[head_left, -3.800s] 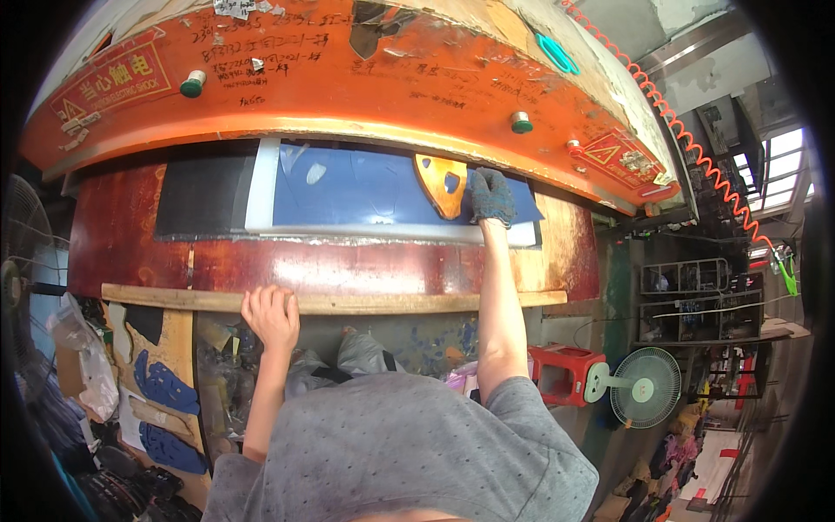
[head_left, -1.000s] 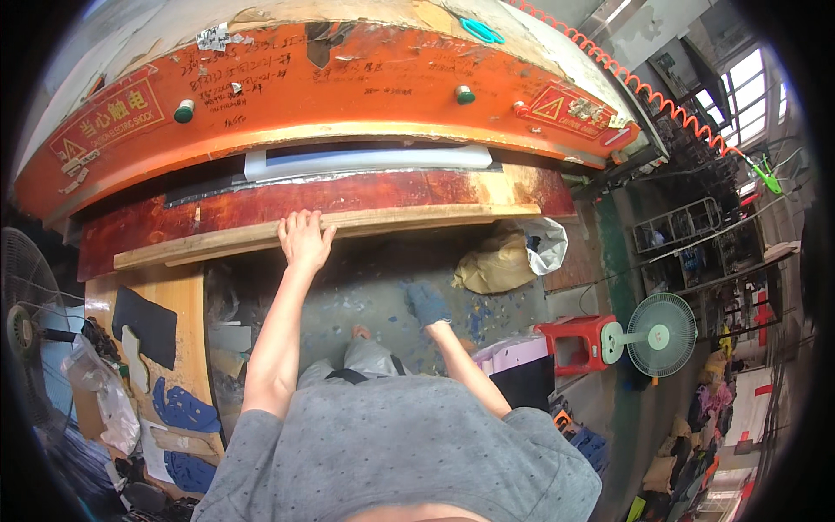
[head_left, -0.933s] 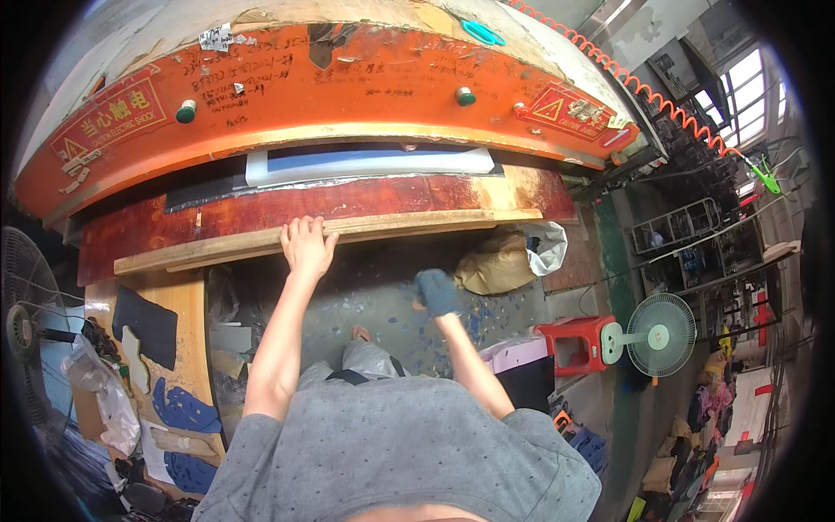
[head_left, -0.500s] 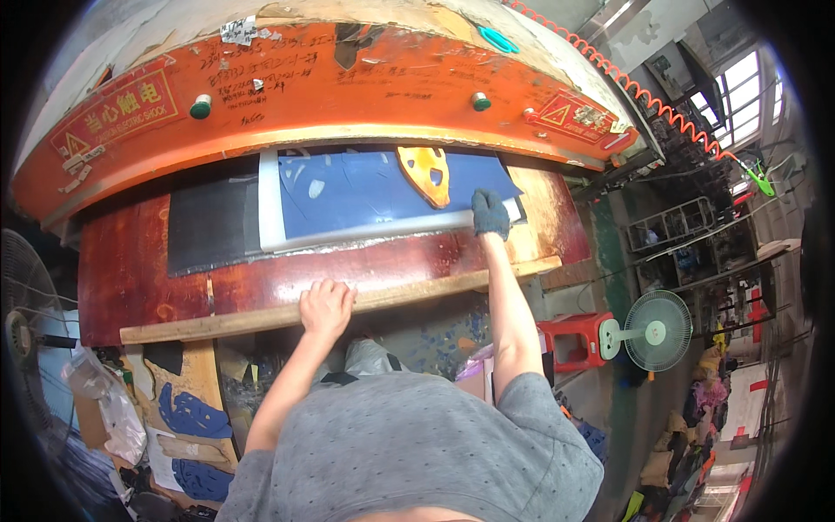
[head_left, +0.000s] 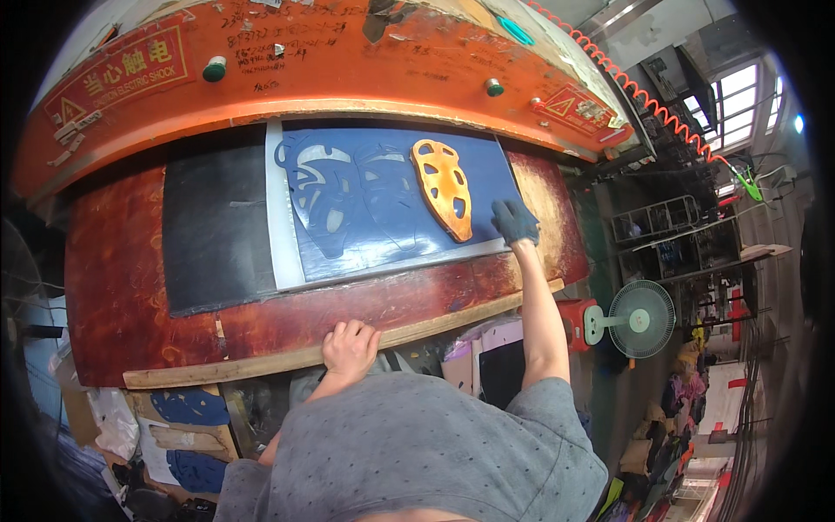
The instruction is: The person places a blue sheet onto a heated press, closes the press, and uses a yellow squeegee to smooth the sheet. They then remove the sheet, peel away cut-out shapes, and repeat the pressing and peeling cycle several times.
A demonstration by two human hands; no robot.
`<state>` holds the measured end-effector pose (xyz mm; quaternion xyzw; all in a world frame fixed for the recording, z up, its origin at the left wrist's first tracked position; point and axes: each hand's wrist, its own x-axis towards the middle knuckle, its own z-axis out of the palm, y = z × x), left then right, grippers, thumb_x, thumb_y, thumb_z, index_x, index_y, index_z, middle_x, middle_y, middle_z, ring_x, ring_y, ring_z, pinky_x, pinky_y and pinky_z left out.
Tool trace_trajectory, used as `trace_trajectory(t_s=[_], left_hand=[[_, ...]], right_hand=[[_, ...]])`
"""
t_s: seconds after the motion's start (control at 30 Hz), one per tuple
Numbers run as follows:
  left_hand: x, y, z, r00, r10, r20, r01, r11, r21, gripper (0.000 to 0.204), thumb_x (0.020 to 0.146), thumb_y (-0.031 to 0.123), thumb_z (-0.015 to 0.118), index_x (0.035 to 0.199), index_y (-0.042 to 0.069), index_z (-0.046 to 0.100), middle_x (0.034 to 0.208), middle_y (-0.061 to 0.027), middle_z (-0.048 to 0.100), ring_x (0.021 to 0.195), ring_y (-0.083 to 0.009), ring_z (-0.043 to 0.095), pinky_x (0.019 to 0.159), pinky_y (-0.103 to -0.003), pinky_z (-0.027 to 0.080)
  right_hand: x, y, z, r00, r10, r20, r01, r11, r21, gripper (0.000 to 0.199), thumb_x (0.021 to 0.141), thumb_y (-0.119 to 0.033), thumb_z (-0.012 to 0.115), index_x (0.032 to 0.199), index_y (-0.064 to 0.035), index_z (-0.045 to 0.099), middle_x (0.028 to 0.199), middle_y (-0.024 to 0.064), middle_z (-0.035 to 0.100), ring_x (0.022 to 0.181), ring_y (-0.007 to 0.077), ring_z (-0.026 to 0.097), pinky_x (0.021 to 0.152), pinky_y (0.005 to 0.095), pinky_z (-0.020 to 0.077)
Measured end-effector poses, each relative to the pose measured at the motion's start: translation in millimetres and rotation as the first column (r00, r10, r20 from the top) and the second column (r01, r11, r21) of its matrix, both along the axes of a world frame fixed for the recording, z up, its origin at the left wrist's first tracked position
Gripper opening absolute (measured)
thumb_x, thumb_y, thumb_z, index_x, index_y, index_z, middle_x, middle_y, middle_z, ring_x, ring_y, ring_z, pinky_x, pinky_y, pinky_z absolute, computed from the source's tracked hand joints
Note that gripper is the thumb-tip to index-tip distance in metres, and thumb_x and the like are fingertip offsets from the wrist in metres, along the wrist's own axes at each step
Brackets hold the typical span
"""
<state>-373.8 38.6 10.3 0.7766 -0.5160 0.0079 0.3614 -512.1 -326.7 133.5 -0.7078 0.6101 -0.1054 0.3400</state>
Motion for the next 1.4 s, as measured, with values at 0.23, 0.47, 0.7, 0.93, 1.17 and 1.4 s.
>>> trace_trajectory(t_s=[0.23,0.47,0.7,0.93,1.17,1.4], left_hand=[[2,-2,14,0.976,-0.036,-0.216,0.013,0.994,-0.107,0.006,0.074,0.017,0.074,0.078,0.016,0.070,0.083,0.0031,0.062,0.079,-0.0180,0.059,0.064,-0.034,0.047],[20,-62,46,0.996,-0.089,-0.004,0.085,0.969,-0.231,0.047,0.074,0.024,0.074,0.118,0.009,0.064,0.128,-0.0119,0.057,0.121,-0.0305,0.052,0.095,-0.044,0.042],[34,-124,39,0.972,-0.171,0.160,0.117,0.946,0.301,0.074,0.079,0.038,0.070,0.140,0.007,0.043,0.151,-0.0129,0.035,0.142,-0.0292,0.027,0.114,-0.047,0.022],[41,-120,36,0.973,-0.139,0.184,0.076,0.946,0.314,0.068,0.081,0.036,0.068,0.138,0.007,0.046,0.150,-0.0103,0.037,0.141,-0.0287,0.029,0.113,-0.048,0.022],[23,-159,59,0.998,-0.054,-0.017,0.055,0.997,0.062,0.061,0.077,0.042,0.071,0.123,0.005,0.058,0.129,-0.0174,0.055,0.123,-0.0369,0.047,0.101,-0.049,0.036],[-60,-332,52,0.921,-0.389,0.013,0.389,0.920,-0.045,0.058,0.083,0.032,0.067,0.135,0.018,0.047,0.134,-0.0152,0.049,0.113,-0.0336,0.052,0.085,-0.055,0.042]], right_hand=[[129,-1,-1,0.952,0.181,-0.246,-0.194,0.980,-0.030,0.090,0.067,-0.061,0.071,0.132,-0.0030,0.049,0.123,0.0231,0.059,0.112,0.0312,0.059,0.091,0.0388,0.0488],[149,-15,-24,0.896,0.079,-0.437,-0.231,0.924,-0.305,0.097,0.061,-0.057,0.076,0.138,-0.0081,0.045,0.128,0.0217,0.057,0.117,0.0313,0.058,0.092,0.0372,0.0493],[42,-82,-34,0.275,-0.336,0.901,-0.513,0.741,0.433,0.061,0.079,-0.025,0.068,0.131,-0.0026,0.045,0.094,0.0100,0.062,0.073,0.0162,0.063,0.062,0.0341,0.0558],[-40,-82,-42,0.184,-0.435,0.882,-0.309,0.826,0.472,0.060,0.079,-0.024,0.068,0.130,-0.0027,0.045,0.093,0.0097,0.062,0.072,0.0159,0.063,0.061,0.0337,0.0556],[-103,-73,-47,0.406,-0.355,0.842,-0.103,0.898,0.428,0.059,0.079,-0.024,0.067,0.130,-0.0027,0.045,0.093,0.0094,0.062,0.071,0.0155,0.063,0.059,0.0333,0.0553],[-106,-103,-67,0.612,-0.167,0.773,-0.183,0.921,0.344,0.058,0.080,-0.024,0.067,0.130,-0.0028,0.045,0.093,0.0091,0.062,0.070,0.0152,0.062,0.058,0.0330,0.0551]])
